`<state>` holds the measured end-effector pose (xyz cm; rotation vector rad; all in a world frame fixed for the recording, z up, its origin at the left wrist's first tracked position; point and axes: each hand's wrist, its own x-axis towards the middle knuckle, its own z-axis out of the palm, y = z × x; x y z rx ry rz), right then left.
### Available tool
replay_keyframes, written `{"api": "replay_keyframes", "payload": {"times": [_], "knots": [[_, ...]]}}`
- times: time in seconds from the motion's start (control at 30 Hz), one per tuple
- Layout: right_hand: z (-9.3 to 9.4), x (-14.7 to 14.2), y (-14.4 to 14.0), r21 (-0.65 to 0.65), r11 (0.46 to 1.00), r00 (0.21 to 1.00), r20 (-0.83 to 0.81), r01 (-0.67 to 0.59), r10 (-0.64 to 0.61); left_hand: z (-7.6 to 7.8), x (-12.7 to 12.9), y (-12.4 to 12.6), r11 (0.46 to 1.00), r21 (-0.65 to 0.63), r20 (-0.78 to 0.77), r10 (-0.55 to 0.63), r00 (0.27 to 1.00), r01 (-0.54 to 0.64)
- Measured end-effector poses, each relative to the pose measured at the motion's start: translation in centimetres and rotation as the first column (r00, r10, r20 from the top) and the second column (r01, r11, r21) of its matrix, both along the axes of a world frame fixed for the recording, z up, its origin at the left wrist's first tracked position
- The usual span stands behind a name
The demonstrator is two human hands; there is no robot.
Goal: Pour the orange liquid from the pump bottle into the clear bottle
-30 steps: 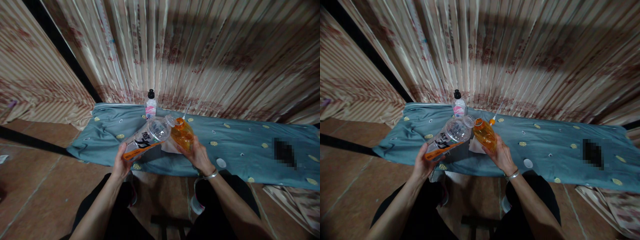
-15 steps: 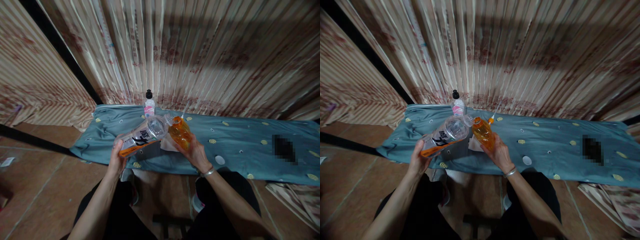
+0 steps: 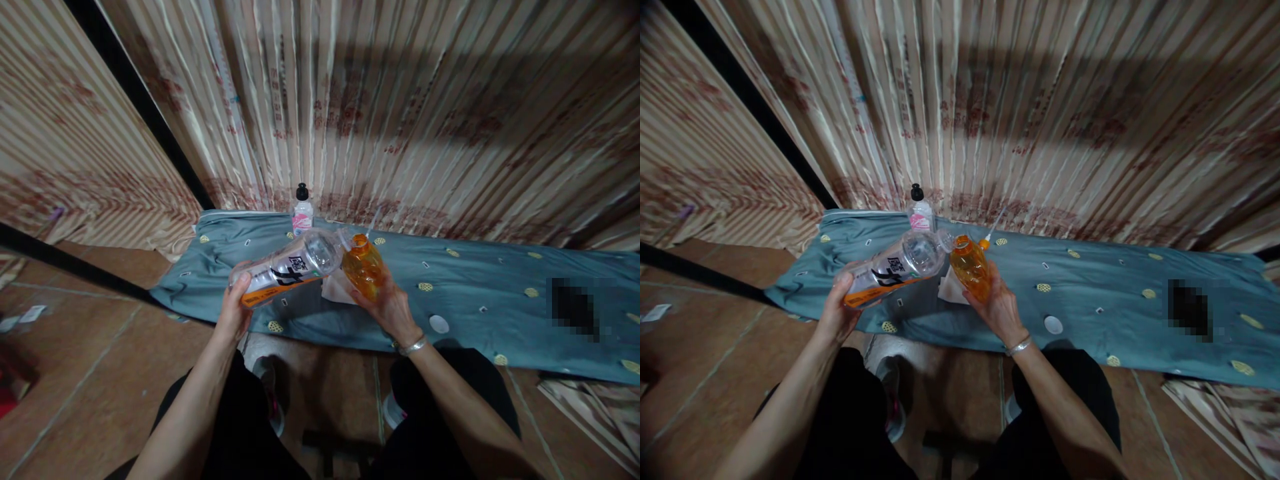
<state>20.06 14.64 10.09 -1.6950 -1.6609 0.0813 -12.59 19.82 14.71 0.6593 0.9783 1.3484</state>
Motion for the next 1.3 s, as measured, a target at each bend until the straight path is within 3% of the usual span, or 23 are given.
{"api": "replay_keyframes", "payload": {"times": [0.3,0.53,1.3], "knots": [[0.3,0.3,-0.2,-0.006,1.000,0.999,-0.025,-0.030,0.030,0.4,-0.2,-1.0,1.000,-0.002,-0.036,0.014,0.999,-0.014],[1.3,0.4,-0.4,-0.031,0.997,0.996,-0.069,-0.064,0.062,1.1,-0.5,-1.5,0.999,-0.010,-0.066,-0.039,0.997,0.038],[0.9,0.9,0.2,0.035,0.999,0.998,0.051,-0.031,0.029,2.2,-0.4,-1.9,1.000,0.022,-0.137,-0.007,0.990,0.011]]}}
